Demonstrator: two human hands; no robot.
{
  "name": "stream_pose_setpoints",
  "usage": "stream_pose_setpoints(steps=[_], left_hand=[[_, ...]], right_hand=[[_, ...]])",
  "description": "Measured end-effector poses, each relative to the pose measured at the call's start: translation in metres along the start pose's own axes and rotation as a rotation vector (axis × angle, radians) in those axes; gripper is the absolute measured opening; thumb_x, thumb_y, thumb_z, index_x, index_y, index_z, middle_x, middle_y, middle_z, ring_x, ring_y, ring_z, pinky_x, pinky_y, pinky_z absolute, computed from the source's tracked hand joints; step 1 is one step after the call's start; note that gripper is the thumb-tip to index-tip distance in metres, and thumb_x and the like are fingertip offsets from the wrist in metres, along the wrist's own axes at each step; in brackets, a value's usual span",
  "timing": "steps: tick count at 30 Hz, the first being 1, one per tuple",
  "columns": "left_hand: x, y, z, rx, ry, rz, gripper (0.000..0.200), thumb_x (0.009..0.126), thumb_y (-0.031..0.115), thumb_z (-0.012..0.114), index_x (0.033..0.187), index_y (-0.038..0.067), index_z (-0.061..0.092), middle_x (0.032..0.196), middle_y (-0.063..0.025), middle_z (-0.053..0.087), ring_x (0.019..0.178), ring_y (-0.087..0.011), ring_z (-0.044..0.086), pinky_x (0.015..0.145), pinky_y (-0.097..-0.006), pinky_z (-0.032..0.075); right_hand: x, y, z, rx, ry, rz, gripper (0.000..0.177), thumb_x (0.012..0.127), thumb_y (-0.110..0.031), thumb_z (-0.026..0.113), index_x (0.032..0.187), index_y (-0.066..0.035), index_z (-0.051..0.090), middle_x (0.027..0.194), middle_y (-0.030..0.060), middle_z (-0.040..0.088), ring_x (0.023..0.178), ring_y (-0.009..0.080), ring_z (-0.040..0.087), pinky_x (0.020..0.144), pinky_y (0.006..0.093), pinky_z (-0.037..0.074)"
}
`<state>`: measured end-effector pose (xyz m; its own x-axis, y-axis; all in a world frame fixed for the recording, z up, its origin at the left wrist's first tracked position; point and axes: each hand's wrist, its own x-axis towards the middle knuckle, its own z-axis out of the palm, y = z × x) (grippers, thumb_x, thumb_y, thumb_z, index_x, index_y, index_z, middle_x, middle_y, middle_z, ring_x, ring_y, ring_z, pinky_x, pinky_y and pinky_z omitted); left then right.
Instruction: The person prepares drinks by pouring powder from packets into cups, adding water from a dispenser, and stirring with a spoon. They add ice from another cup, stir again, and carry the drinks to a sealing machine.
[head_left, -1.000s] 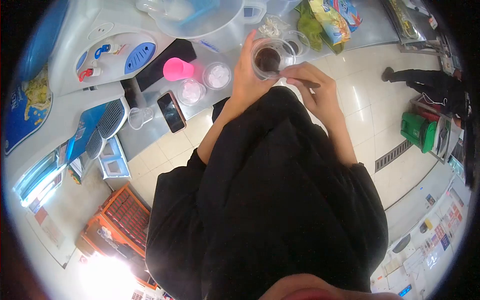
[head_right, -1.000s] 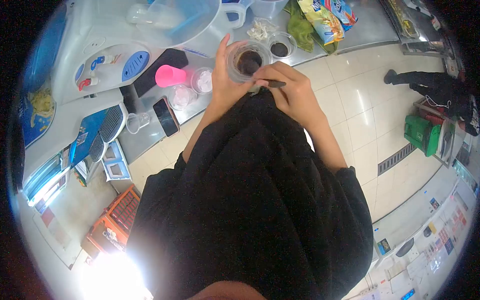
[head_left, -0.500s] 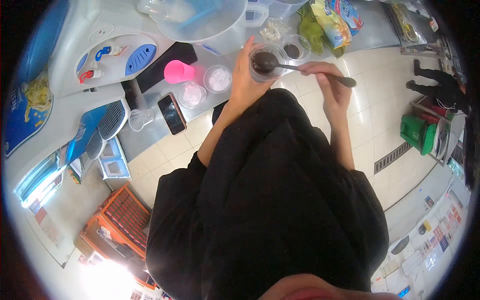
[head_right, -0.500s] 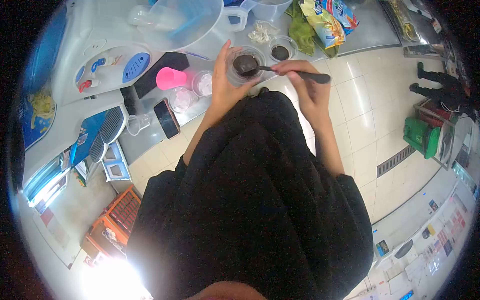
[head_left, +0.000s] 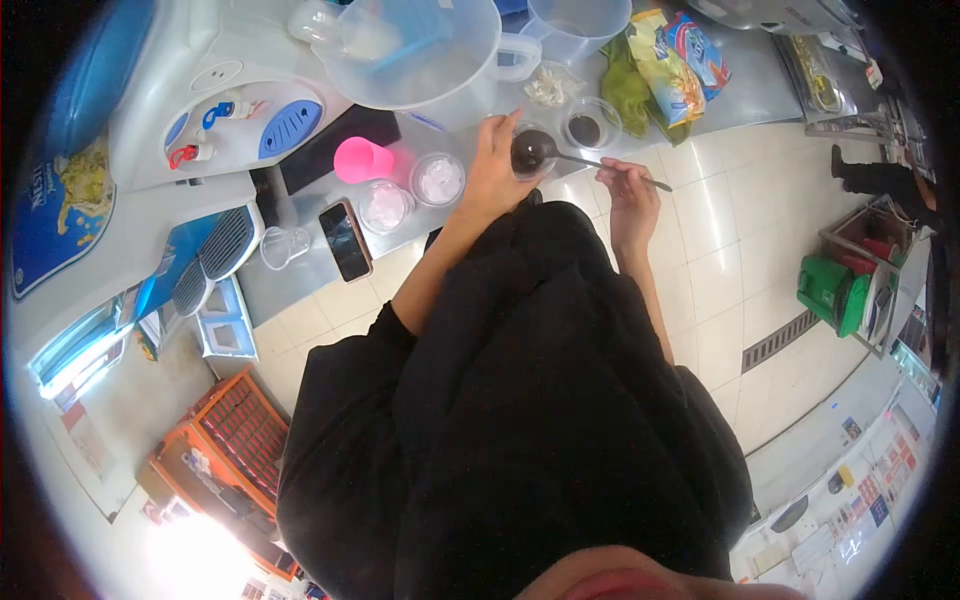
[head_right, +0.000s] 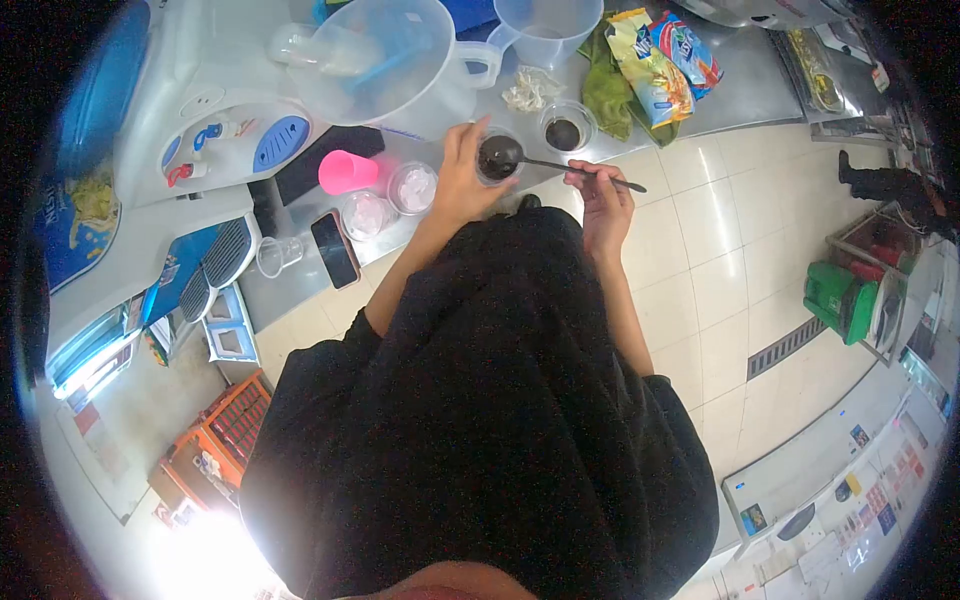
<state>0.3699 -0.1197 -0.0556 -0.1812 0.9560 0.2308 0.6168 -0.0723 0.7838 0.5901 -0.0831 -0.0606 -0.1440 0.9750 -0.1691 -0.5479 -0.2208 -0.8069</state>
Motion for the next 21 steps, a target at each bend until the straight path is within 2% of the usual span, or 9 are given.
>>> stream_pose_setpoints(steps=[4, 6, 11, 14, 16, 17, 18, 19, 21], left_hand=[[0.006, -0.016, 0.011, 0.087, -0.055, -0.078, 0.094, 0.063, 0.021, 0.09, 0.141, 0.007, 0.04, 0.132, -0.0176, 0.042, 0.12, -0.0379, 0.051, 0.1, -0.0448, 0.048], [0.008, -0.017, 0.016, 0.281, -0.101, -0.147, 0.095, 0.063, 0.022, 0.09, 0.141, 0.005, 0.038, 0.133, -0.0172, 0.042, 0.124, -0.0388, 0.048, 0.101, -0.0461, 0.047], [0.004, -0.013, 0.006, 0.296, -0.119, -0.172, 0.098, 0.067, 0.02, 0.087, 0.146, 0.003, 0.031, 0.141, -0.0172, 0.039, 0.13, -0.0395, 0.044, 0.103, -0.0463, 0.046], [-0.012, 0.014, -0.035, 0.228, -0.136, -0.161, 0.093, 0.072, 0.014, 0.083, 0.148, 0.003, 0.03, 0.146, -0.0178, 0.038, 0.13, -0.0394, 0.044, 0.103, -0.0455, 0.045], [-0.024, 0.04, -0.079, 0.18, -0.132, -0.154, 0.088, 0.075, 0.01, 0.08, 0.148, 0.004, 0.032, 0.147, -0.0183, 0.038, 0.13, -0.0391, 0.046, 0.103, -0.0446, 0.045], [-0.029, 0.053, -0.106, 0.152, -0.048, -0.111, 0.076, 0.077, 0.007, 0.078, 0.143, 0.004, 0.04, 0.143, -0.0184, 0.044, 0.127, -0.038, 0.049, 0.102, -0.0438, 0.046], [-0.032, 0.058, -0.132, 0.129, 0.036, -0.07, 0.065, 0.079, 0.004, 0.075, 0.138, 0.005, 0.049, 0.138, -0.0186, 0.05, 0.124, -0.0369, 0.052, 0.101, -0.043, 0.046], [-0.033, 0.051, -0.156, 0.146, 0.052, -0.08, 0.065, 0.079, 0.004, 0.075, 0.138, 0.005, 0.049, 0.138, -0.0186, 0.05, 0.124, -0.0369, 0.052, 0.101, -0.043, 0.046], [-0.036, 0.032, -0.212, 0.341, 0.303, 0.059, 0.043, 0.081, 0.003, 0.073, 0.122, 0.005, 0.063, 0.124, -0.0173, 0.061, 0.119, -0.0347, 0.057, 0.099, -0.0419, 0.046]], right_hand=[[0.002, 0.012, 0.0, 0.078, 0.204, 0.066, 0.026, 0.103, -0.02, 0.053, 0.109, 0.006, 0.058, 0.111, 0.0242, 0.065, 0.097, 0.0264, 0.068, 0.092, 0.0369, 0.057], [0.0, 0.018, -0.002, 0.104, 0.241, 0.075, 0.027, 0.103, -0.02, 0.053, 0.109, 0.006, 0.057, 0.112, 0.0235, 0.065, 0.097, 0.0262, 0.068, 0.091, 0.0361, 0.057], [-0.005, 0.026, 0.0, 0.23, 0.323, 0.098, 0.028, 0.104, -0.021, 0.052, 0.111, 0.006, 0.057, 0.113, 0.0214, 0.065, 0.097, 0.0261, 0.069, 0.092, 0.0371, 0.058], [-0.013, 0.029, 0.01, 0.25, 0.332, 0.075, 0.03, 0.104, -0.021, 0.052, 0.114, 0.007, 0.055, 0.115, 0.0211, 0.064, 0.096, 0.0262, 0.069, 0.092, 0.0378, 0.057], [-0.021, 0.035, 0.021, -0.129, 0.108, -0.228, 0.029, 0.104, -0.019, 0.05, 0.113, 0.008, 0.058, 0.114, 0.0215, 0.064, 0.097, 0.0267, 0.068, 0.093, 0.0393, 0.055], [-0.032, 0.027, 0.033, -0.447, 0.079, -0.324, 0.026, 0.103, -0.015, 0.052, 0.109, 0.008, 0.063, 0.113, 0.0215, 0.066, 0.098, 0.0282, 0.068, 0.094, 0.0401, 0.053], [-0.037, 0.017, 0.04, -0.629, -0.079, -0.459, 0.022, 0.099, -0.011, 0.056, 0.102, 0.007, 0.068, 0.108, 0.0211, 0.068, 0.1, 0.0302, 0.068, 0.094, 0.0408, 0.051], [-0.038, 0.016, 0.041, -0.775, -0.15, -0.487, 0.021, 0.097, -0.01, 0.058, 0.101, 0.007, 0.069, 0.107, 0.021, 0.069, 0.101, 0.0307, 0.067, 0.095, 0.0405, 0.05], [-0.042, 0.022, 0.044, -0.894, -0.207, -0.525, 0.019, 0.094, -0.009, 0.06, 0.099, 0.006, 0.071, 0.105, 0.0207, 0.071, 0.103, 0.0311, 0.067, 0.096, 0.0402, 0.049]])
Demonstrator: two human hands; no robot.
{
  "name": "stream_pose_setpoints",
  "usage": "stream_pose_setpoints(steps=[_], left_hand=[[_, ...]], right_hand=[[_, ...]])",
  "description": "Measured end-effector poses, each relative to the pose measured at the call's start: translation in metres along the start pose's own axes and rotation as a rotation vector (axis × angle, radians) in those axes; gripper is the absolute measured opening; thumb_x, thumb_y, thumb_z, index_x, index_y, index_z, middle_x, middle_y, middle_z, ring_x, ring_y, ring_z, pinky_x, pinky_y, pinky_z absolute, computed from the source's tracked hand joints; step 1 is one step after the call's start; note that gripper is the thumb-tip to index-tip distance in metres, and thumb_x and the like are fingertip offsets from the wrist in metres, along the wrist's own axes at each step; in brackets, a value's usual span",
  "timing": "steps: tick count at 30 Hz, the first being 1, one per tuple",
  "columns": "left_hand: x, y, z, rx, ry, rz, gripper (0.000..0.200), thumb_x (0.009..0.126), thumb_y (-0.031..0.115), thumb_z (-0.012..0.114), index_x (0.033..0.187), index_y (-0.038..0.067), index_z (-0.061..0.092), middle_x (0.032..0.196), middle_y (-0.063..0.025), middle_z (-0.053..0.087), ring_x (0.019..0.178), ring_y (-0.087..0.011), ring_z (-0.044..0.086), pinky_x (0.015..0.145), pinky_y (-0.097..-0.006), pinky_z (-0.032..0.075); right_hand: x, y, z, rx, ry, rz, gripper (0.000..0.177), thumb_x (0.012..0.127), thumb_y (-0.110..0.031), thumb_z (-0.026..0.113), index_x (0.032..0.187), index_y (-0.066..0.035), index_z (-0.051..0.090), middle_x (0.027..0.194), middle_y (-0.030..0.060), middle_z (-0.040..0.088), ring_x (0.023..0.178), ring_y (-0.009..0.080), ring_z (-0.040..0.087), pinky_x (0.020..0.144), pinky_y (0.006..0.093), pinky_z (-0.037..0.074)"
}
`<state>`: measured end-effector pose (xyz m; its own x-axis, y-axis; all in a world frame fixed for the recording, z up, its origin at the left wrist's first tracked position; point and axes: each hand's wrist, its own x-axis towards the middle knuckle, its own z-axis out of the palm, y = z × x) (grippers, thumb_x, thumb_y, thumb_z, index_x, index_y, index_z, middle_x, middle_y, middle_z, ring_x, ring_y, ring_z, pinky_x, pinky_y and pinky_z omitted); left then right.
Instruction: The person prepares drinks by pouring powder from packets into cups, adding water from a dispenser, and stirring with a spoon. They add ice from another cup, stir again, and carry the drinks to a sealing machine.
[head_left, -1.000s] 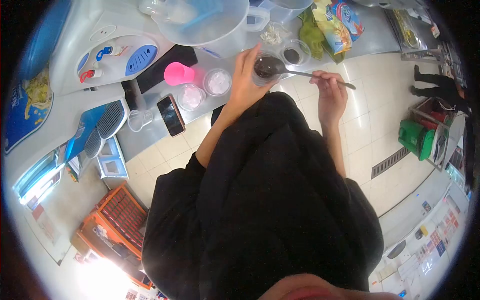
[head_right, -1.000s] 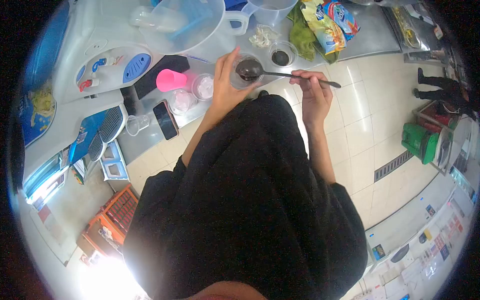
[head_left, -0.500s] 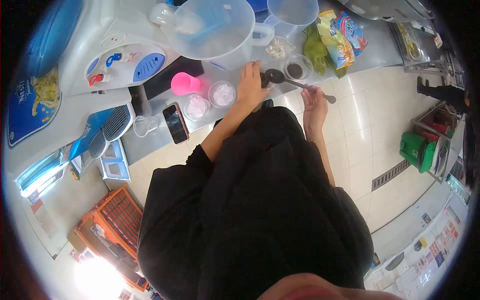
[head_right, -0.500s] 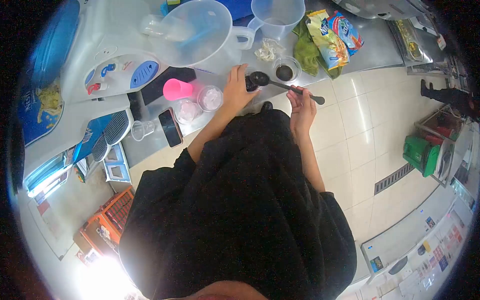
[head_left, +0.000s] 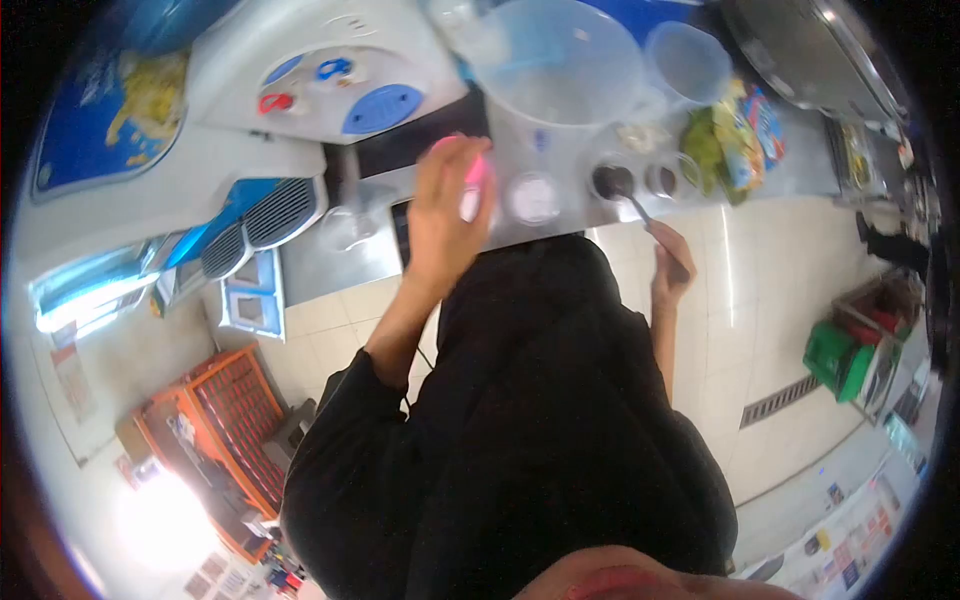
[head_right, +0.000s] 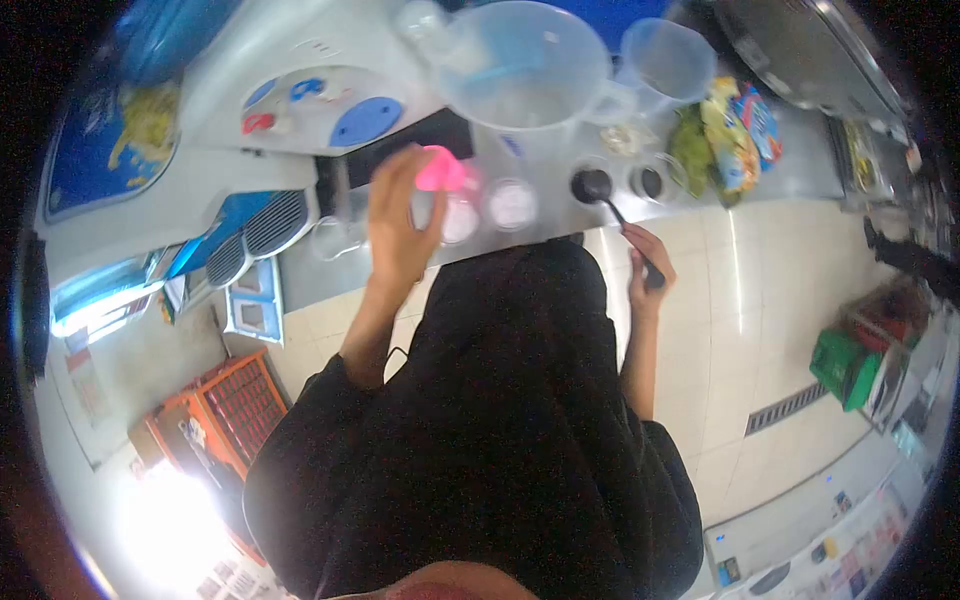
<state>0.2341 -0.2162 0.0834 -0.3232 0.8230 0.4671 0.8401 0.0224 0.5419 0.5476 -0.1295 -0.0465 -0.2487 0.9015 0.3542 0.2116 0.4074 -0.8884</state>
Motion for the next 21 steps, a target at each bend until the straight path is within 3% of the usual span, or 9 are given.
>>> stream_pose_setpoints(steps=[1, 6, 8, 9, 12, 15, 17, 20, 21], left_hand=[[0.01, -0.017, -0.024, 0.072, 0.09, 0.021, 0.035, 0.08, 0.002, 0.073, 0.114, 0.005, 0.067, 0.119, -0.0164, 0.064, 0.115, -0.0336, 0.06, 0.099, -0.0422, 0.047], [0.043, -0.106, -0.126, 0.388, 0.323, 0.108, 0.054, 0.075, -0.003, 0.071, 0.127, 0.008, 0.061, 0.127, -0.0162, 0.058, 0.125, -0.0375, 0.05, 0.105, -0.046, 0.041], [0.055, -0.129, -0.15, 0.468, 0.338, 0.111, 0.061, 0.074, -0.003, 0.072, 0.132, 0.009, 0.057, 0.134, -0.0168, 0.054, 0.131, -0.0391, 0.045, 0.108, -0.0475, 0.038], [0.06, -0.14, -0.159, 0.489, 0.27, 0.125, 0.072, 0.072, -0.002, 0.074, 0.139, 0.011, 0.05, 0.141, -0.0167, 0.046, 0.136, -0.0409, 0.039, 0.111, -0.0487, 0.035], [0.073, -0.169, -0.167, 0.564, 0.16, 0.151, 0.09, 0.07, 0.001, 0.077, 0.149, 0.015, 0.038, 0.153, -0.0168, 0.032, 0.142, -0.0441, 0.028, 0.115, -0.0519, 0.03], [0.086, -0.179, -0.172, 0.625, 0.133, 0.2, 0.099, 0.07, 0.004, 0.079, 0.155, 0.019, 0.03, 0.157, -0.0177, 0.023, 0.145, -0.0454, 0.022, 0.116, -0.0568, 0.027], [0.091, -0.183, -0.173, 0.622, 0.135, 0.239, 0.101, 0.071, 0.006, 0.079, 0.156, 0.022, 0.028, 0.158, -0.0183, 0.022, 0.146, -0.0454, 0.02, 0.116, -0.0599, 0.025], [0.102, -0.198, -0.174, 0.636, 0.15, 0.295, 0.098, 0.072, 0.014, 0.081, 0.154, 0.032, 0.031, 0.157, -0.0173, 0.022, 0.145, -0.0444, 0.02, 0.114, -0.0674, 0.022], [0.103, -0.198, -0.176, 0.636, 0.158, 0.301, 0.098, 0.072, 0.014, 0.081, 0.154, 0.032, 0.031, 0.157, -0.0173, 0.022, 0.145, -0.0444, 0.02, 0.114, -0.0674, 0.022]], right_hand=[[-0.002, -0.001, 0.005, 0.018, 0.021, -0.003, 0.018, 0.093, -0.008, 0.061, 0.099, 0.005, 0.072, 0.105, 0.0207, 0.071, 0.104, 0.031, 0.067, 0.097, 0.0401, 0.049], [-0.01, -0.006, 0.03, 0.052, 0.073, 0.033, 0.024, 0.098, -0.011, 0.055, 0.107, 0.007, 0.068, 0.11, 0.0201, 0.069, 0.107, 0.0295, 0.065, 0.1, 0.0401, 0.047], [-0.015, -0.005, 0.04, 0.221, 0.493, 0.21, 0.031, 0.102, -0.018, 0.051, 0.108, 0.009, 0.064, 0.106, 0.0183, 0.068, 0.104, 0.0291, 0.065, 0.101, 0.0404, 0.049], [-0.018, -0.003, 0.04, 0.215, 0.497, 0.207, 0.031, 0.102, -0.018, 0.051, 0.108, 0.009, 0.064, 0.106, 0.0183, 0.068, 0.104, 0.0291, 0.065, 0.101, 0.0404, 0.049], [-0.025, -0.009, 0.035, 0.788, 1.011, 0.535, 0.032, 0.103, -0.023, 0.049, 0.108, 0.007, 0.06, 0.102, 0.0115, 0.063, 0.095, 0.0263, 0.063, 0.095, 0.038, 0.055], [-0.033, -0.037, 0.059, 0.782, 0.89, 0.586, 0.03, 0.102, -0.022, 0.049, 0.109, 0.005, 0.059, 0.105, 0.0113, 0.062, 0.096, 0.0239, 0.062, 0.092, 0.0355, 0.055], [-0.024, -0.069, 0.118, 0.388, 0.526, 0.475, 0.027, 0.102, -0.018, 0.049, 0.11, 0.005, 0.061, 0.105, 0.0105, 0.062, 0.094, 0.0212, 0.063, 0.087, 0.033, 0.055], [0.012, -0.114, 0.23, 0.393, 0.144, 0.38, 0.031, 0.103, -0.021, 0.052, 0.111, 0.008, 0.058, 0.111, 0.0163, 0.063, 0.096, 0.0259, 0.068, 0.091, 0.0368, 0.054], [0.027, -0.129, 0.267, 0.784, 0.143, 0.437, 0.035, 0.104, -0.024, 0.051, 0.111, 0.01, 0.056, 0.107, 0.0178, 0.064, 0.095, 0.0269, 0.069, 0.092, 0.0385, 0.054]])
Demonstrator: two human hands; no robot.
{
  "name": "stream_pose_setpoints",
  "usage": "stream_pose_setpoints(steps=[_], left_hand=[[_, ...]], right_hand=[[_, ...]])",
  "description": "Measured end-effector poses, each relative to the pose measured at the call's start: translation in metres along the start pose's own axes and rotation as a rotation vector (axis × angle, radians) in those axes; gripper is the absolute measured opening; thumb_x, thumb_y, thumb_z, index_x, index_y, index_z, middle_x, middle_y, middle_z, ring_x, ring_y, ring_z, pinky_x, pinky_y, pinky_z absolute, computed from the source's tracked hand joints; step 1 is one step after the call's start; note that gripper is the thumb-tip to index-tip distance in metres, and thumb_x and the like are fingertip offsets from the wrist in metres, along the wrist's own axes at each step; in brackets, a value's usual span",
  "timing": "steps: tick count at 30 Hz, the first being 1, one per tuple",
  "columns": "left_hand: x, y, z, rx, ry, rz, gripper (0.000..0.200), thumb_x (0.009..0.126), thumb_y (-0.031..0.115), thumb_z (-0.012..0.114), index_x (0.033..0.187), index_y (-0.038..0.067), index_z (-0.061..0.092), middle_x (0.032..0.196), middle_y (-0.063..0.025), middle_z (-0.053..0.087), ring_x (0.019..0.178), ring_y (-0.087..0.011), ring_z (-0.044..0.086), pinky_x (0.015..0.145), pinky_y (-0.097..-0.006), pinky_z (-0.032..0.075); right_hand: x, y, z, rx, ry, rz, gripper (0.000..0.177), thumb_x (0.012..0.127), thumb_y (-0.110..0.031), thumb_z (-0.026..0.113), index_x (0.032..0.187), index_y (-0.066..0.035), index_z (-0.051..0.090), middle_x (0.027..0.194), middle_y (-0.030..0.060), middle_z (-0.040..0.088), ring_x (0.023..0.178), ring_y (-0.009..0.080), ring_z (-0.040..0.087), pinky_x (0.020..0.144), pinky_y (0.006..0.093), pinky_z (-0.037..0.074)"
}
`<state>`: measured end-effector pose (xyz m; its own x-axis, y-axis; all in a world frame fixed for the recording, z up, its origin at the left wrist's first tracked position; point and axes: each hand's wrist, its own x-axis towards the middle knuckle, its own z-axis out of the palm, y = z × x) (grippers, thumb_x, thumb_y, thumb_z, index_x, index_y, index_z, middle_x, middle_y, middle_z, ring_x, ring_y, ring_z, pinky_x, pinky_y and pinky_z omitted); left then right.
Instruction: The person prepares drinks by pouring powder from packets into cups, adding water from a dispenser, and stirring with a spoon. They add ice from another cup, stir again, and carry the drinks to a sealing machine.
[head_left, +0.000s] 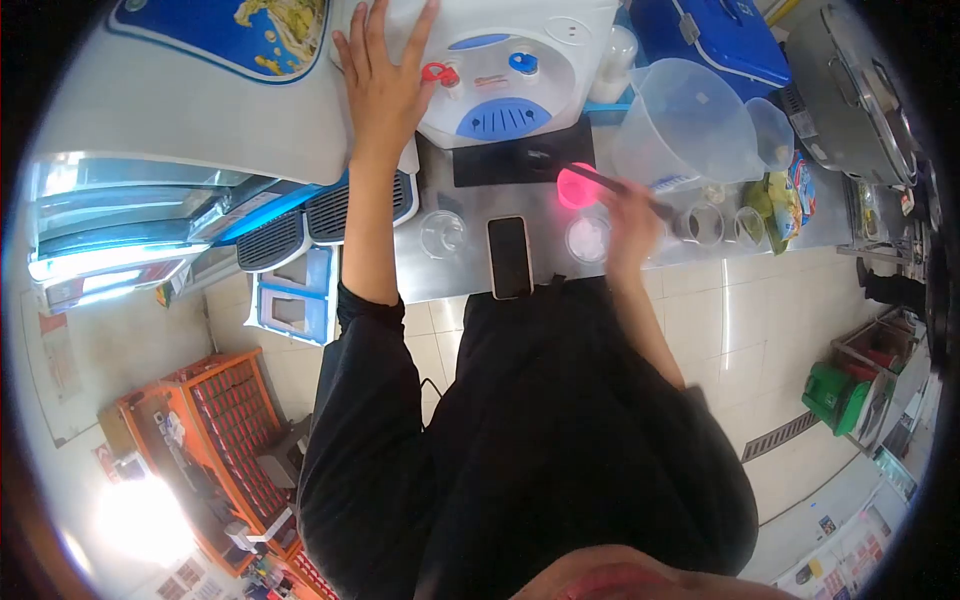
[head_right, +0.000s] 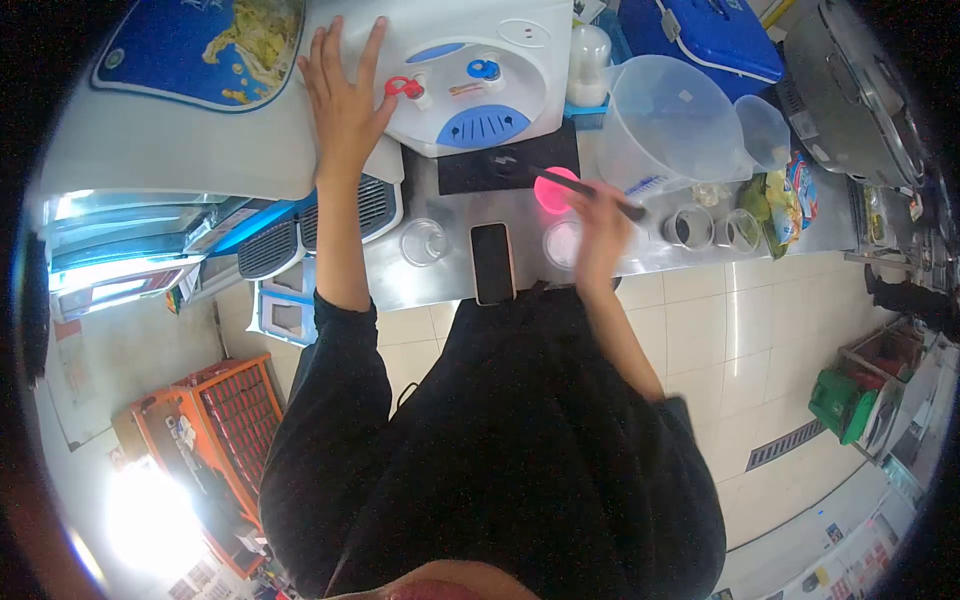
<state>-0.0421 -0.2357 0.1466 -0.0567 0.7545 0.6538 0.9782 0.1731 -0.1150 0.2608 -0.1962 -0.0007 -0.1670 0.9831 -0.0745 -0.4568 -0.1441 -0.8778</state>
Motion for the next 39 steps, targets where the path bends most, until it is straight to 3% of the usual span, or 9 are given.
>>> stream_pose_setpoints(steps=[7, 24, 27, 29, 30, 32, 36, 38, 39], left_hand=[[0.004, -0.014, 0.001, -0.044, 0.072, -0.02, 0.094, 0.061, 0.024, 0.087, 0.145, 0.039, 0.047, 0.148, -0.01, 0.035, 0.136, -0.0362, 0.034, 0.114, -0.0584, 0.029], [0.003, -0.011, 0.004, -0.101, 0.122, -0.013, 0.093, 0.063, 0.021, 0.086, 0.145, 0.039, 0.046, 0.146, -0.0101, 0.036, 0.136, -0.0376, 0.034, 0.112, -0.059, 0.03], [0.002, -0.009, 0.004, -0.069, 0.081, -0.036, 0.093, 0.064, 0.018, 0.084, 0.146, 0.038, 0.045, 0.146, -0.0108, 0.035, 0.137, -0.038, 0.033, 0.113, -0.0595, 0.029], [0.002, -0.008, 0.002, -0.034, 0.076, -0.039, 0.092, 0.064, 0.018, 0.085, 0.145, 0.039, 0.046, 0.145, -0.0104, 0.036, 0.135, -0.0373, 0.035, 0.113, -0.0575, 0.03], [0.001, -0.007, -0.003, -0.037, 0.073, -0.042, 0.092, 0.064, 0.018, 0.085, 0.145, 0.039, 0.046, 0.145, -0.0104, 0.036, 0.135, -0.0373, 0.035, 0.113, -0.0575, 0.03], [0.002, -0.007, -0.014, -0.102, 0.027, -0.036, 0.081, 0.074, 0.004, 0.066, 0.15, 0.018, 0.042, 0.149, -0.0214, 0.034, 0.138, -0.0415, 0.032, 0.117, -0.0561, 0.024], [0.003, -0.005, -0.015, -0.2, 0.052, -0.087, 0.077, 0.076, -0.001, 0.062, 0.146, 0.026, 0.049, 0.149, -0.0186, 0.035, 0.138, -0.0399, 0.032, 0.117, -0.0556, 0.024], [0.002, -0.006, -0.013, -0.126, 0.037, -0.064, 0.077, 0.075, 0.002, 0.065, 0.147, 0.025, 0.047, 0.148, -0.0186, 0.036, 0.138, -0.0393, 0.033, 0.117, -0.0546, 0.025], [0.002, -0.006, -0.014, -0.127, 0.036, -0.063, 0.077, 0.075, 0.002, 0.065, 0.147, 0.025, 0.047, 0.148, -0.0186, 0.036, 0.138, -0.0393, 0.033, 0.117, -0.0546, 0.025]], right_hand=[[0.05, 0.085, 0.1, 0.196, -0.009, 0.065, 0.026, 0.103, -0.019, 0.051, 0.104, 0.007, 0.054, 0.096, 0.0172, 0.066, 0.084, 0.0276, 0.072, 0.081, 0.0366, 0.06], [0.041, 0.095, 0.11, 0.03, -0.015, 0.006, 0.026, 0.103, -0.017, 0.051, 0.103, 0.009, 0.058, 0.099, 0.0174, 0.069, 0.084, 0.0246, 0.072, 0.084, 0.0351, 0.058], [0.038, 0.087, 0.109, -0.226, -0.184, -0.223, 0.017, 0.1, -0.009, 0.056, 0.104, 0.006, 0.062, 0.106, 0.0148, 0.068, 0.09, 0.0244, 0.071, 0.085, 0.0356, 0.056], [0.039, 0.072, 0.108, -0.801, -0.551, -0.725, 0.011, 0.094, 0.0, 0.061, 0.104, 0.002, 0.065, 0.108, 0.0127, 0.069, 0.097, 0.0241, 0.069, 0.085, 0.0353, 0.055], [0.036, 0.072, 0.105, -0.805, -0.552, -0.722, 0.011, 0.094, 0.0, 0.061, 0.104, 0.002, 0.065, 0.108, 0.0127, 0.069, 0.097, 0.0241, 0.069, 0.085, 0.0353, 0.055], [0.034, 0.072, 0.102, -0.777, -0.531, -0.759, 0.013, 0.089, 0.006, 0.063, 0.1, 0.0, 0.066, 0.108, 0.0129, 0.068, 0.101, 0.0238, 0.068, 0.084, 0.0353, 0.055], [0.04, 0.084, 0.088, -0.517, -0.374, -0.647, 0.006, 0.095, 0.0, 0.06, 0.1, 0.002, 0.063, 0.105, 0.0147, 0.068, 0.094, 0.0248, 0.069, 0.083, 0.0363, 0.057], [0.041, 0.081, 0.09, 0.078, -0.06, -0.143, 0.013, 0.1, -0.008, 0.057, 0.1, 0.004, 0.058, 0.101, 0.0167, 0.067, 0.086, 0.0272, 0.07, 0.081, 0.0366, 0.059], [0.043, 0.083, 0.09, 0.078, -0.058, -0.143, 0.013, 0.1, -0.008, 0.057, 0.1, 0.004, 0.058, 0.101, 0.0167, 0.067, 0.086, 0.0272, 0.07, 0.081, 0.0366, 0.059]])
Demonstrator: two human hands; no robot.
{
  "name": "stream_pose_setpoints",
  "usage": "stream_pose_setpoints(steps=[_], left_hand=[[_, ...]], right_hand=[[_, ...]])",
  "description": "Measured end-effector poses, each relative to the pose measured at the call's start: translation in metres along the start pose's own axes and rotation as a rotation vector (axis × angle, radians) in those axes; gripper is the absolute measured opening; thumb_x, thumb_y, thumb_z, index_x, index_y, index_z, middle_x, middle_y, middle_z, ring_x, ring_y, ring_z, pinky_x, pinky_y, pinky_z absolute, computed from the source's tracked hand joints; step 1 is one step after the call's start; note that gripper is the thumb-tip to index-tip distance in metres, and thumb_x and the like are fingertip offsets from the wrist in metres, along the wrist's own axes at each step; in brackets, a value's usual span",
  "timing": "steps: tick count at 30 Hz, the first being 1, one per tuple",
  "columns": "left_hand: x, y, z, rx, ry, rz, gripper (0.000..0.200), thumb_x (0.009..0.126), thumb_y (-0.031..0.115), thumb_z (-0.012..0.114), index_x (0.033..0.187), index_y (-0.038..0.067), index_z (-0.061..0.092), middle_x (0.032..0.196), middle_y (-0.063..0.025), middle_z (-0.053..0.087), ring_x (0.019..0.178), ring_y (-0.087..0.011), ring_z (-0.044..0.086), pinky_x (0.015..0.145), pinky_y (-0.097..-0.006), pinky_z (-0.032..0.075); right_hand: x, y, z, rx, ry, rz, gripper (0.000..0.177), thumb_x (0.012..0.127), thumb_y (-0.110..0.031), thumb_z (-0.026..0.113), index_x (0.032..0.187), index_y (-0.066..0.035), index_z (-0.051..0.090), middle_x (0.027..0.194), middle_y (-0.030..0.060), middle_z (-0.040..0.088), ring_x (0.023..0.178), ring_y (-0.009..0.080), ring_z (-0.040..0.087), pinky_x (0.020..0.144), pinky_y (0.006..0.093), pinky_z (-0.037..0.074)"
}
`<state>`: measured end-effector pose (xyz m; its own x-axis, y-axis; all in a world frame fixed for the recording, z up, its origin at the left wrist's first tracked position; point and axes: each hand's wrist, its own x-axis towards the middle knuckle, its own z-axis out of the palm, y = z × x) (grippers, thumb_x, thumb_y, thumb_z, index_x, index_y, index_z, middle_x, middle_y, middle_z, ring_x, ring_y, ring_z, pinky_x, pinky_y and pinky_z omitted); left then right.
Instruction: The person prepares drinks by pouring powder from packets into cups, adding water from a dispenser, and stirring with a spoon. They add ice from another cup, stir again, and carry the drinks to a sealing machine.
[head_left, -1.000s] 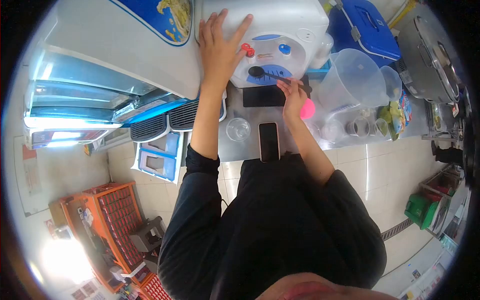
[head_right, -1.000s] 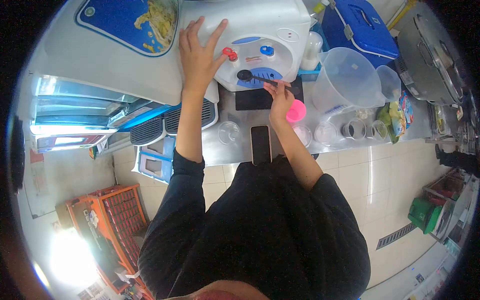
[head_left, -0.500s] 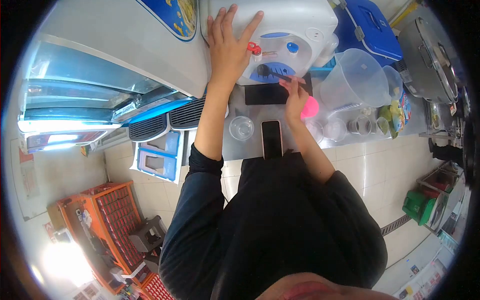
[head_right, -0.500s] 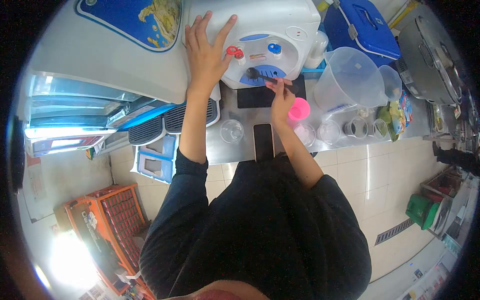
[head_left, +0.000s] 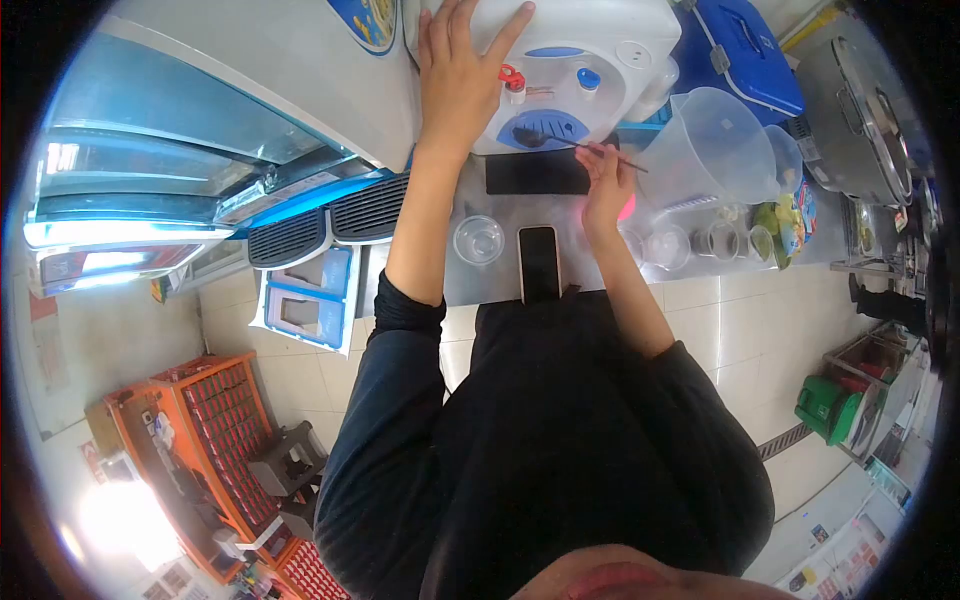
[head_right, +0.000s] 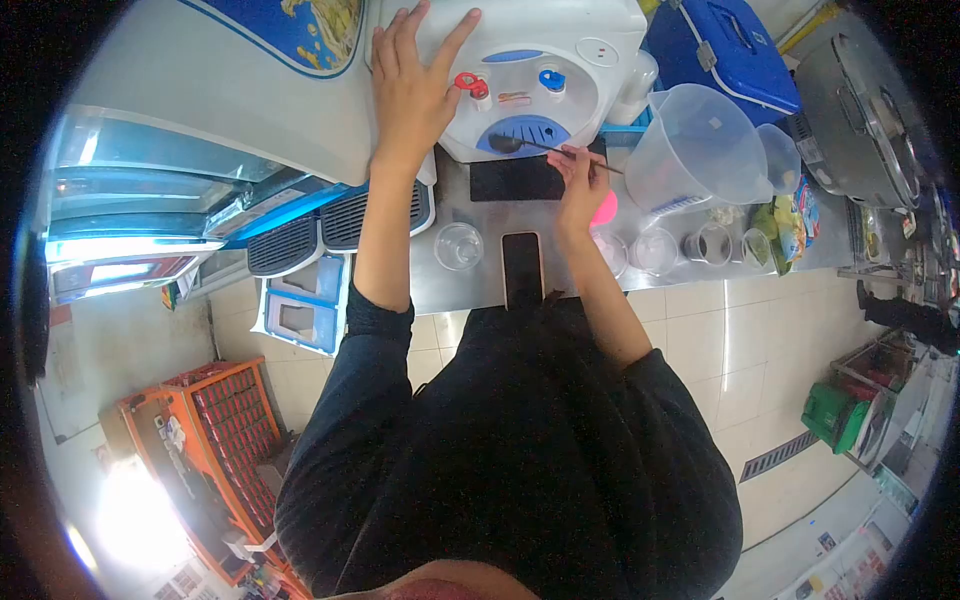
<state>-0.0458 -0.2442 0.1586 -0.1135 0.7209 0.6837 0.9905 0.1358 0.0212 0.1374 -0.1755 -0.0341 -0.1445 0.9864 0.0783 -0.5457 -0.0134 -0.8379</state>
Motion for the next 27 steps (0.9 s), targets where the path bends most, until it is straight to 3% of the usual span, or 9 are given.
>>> stream_pose_setpoints(steps=[2, 8, 11, 12, 14, 21, 24, 26, 27], left_hand=[[0.001, -0.001, -0.001, -0.015, 0.009, -0.001, 0.077, 0.075, 0.007, 0.069, 0.147, 0.025, 0.048, 0.147, -0.0176, 0.036, 0.138, -0.0384, 0.033, 0.117, -0.0534, 0.026], [0.003, 0.002, -0.01, -0.024, -0.019, -0.004, 0.077, 0.074, 0.014, 0.075, 0.146, 0.026, 0.049, 0.146, -0.017, 0.038, 0.137, -0.0375, 0.034, 0.116, -0.0507, 0.027], [0.002, 0.0, -0.009, -0.056, -0.071, -0.01, 0.083, 0.074, 0.017, 0.077, 0.149, 0.027, 0.044, 0.15, -0.0176, 0.034, 0.14, -0.039, 0.03, 0.116, -0.0583, 0.022], [0.002, -0.001, -0.004, -0.055, -0.07, -0.006, 0.083, 0.074, 0.017, 0.077, 0.149, 0.027, 0.044, 0.15, -0.0176, 0.034, 0.14, -0.039, 0.03, 0.116, -0.0583, 0.022], [0.002, -0.004, 0.01, 0.05, 0.089, 0.062, 0.091, 0.065, 0.019, 0.085, 0.145, 0.04, 0.046, 0.144, -0.0097, 0.038, 0.133, -0.0364, 0.037, 0.111, -0.0553, 0.031], [0.001, -0.004, 0.009, 0.047, 0.09, 0.06, 0.092, 0.065, 0.018, 0.085, 0.146, 0.04, 0.045, 0.145, -0.0096, 0.038, 0.134, -0.0365, 0.036, 0.112, -0.0549, 0.031], [-0.001, -0.003, 0.008, 0.052, 0.054, 0.063, 0.093, 0.066, 0.016, 0.084, 0.147, 0.039, 0.043, 0.147, -0.0106, 0.035, 0.137, -0.0374, 0.033, 0.114, -0.0559, 0.029], [-0.002, -0.002, 0.006, 0.007, 0.036, 0.061, 0.095, 0.067, 0.014, 0.083, 0.148, 0.039, 0.042, 0.149, -0.0115, 0.033, 0.139, -0.0379, 0.031, 0.115, -0.0566, 0.027], [-0.003, -0.003, 0.006, 0.006, 0.036, 0.06, 0.095, 0.067, 0.014, 0.083, 0.148, 0.039, 0.042, 0.149, -0.0115, 0.033, 0.139, -0.0379, 0.031, 0.115, -0.0566, 0.027]], right_hand=[[0.008, 0.006, 0.001, 0.098, 0.101, 0.121, 0.022, 0.103, -0.016, 0.053, 0.098, 0.006, 0.054, 0.097, 0.0187, 0.066, 0.084, 0.0294, 0.071, 0.08, 0.0373, 0.061], [0.013, 0.021, 0.003, 0.218, 0.244, 0.217, 0.027, 0.102, -0.018, 0.055, 0.097, 0.008, 0.046, 0.094, 0.021, 0.062, 0.089, 0.0336, 0.072, 0.079, 0.0392, 0.064], [0.014, 0.028, 0.004, 0.229, 0.268, 0.214, 0.028, 0.102, -0.017, 0.055, 0.098, 0.008, 0.043, 0.094, 0.021, 0.06, 0.089, 0.036, 0.072, 0.078, 0.0403, 0.065], [0.014, 0.029, 0.005, 0.232, 0.269, 0.213, 0.028, 0.102, -0.017, 0.055, 0.098, 0.008, 0.043, 0.094, 0.021, 0.06, 0.089, 0.036, 0.072, 0.078, 0.0403, 0.065], [0.013, 0.03, 0.006, 0.245, 0.288, 0.232, 0.027, 0.102, -0.017, 0.055, 0.097, 0.007, 0.044, 0.095, 0.0208, 0.06, 0.089, 0.0372, 0.071, 0.078, 0.041, 0.065], [0.009, 0.023, 0.007, 0.26, 0.272, 0.259, 0.026, 0.102, -0.016, 0.055, 0.097, 0.008, 0.046, 0.095, 0.0198, 0.06, 0.09, 0.037, 0.071, 0.078, 0.0414, 0.064], [-0.001, 0.004, 0.014, 0.235, 0.219, 0.228, 0.02, 0.101, -0.012, 0.054, 0.095, 0.007, 0.051, 0.095, 0.0179, 0.06, 0.087, 0.0324, 0.072, 0.08, 0.0386, 0.062], [-0.004, -0.002, 0.009, -0.322, -0.245, -0.258, 0.016, 0.102, -0.009, 0.051, 0.096, 0.005, 0.054, 0.097, 0.017, 0.061, 0.084, 0.0282, 0.071, 0.082, 0.0355, 0.057], [-0.006, -0.003, 0.005, -0.324, -0.245, -0.257, 0.016, 0.102, -0.009, 0.051, 0.096, 0.005, 0.054, 0.097, 0.017, 0.061, 0.084, 0.0282, 0.071, 0.082, 0.0355, 0.057]])
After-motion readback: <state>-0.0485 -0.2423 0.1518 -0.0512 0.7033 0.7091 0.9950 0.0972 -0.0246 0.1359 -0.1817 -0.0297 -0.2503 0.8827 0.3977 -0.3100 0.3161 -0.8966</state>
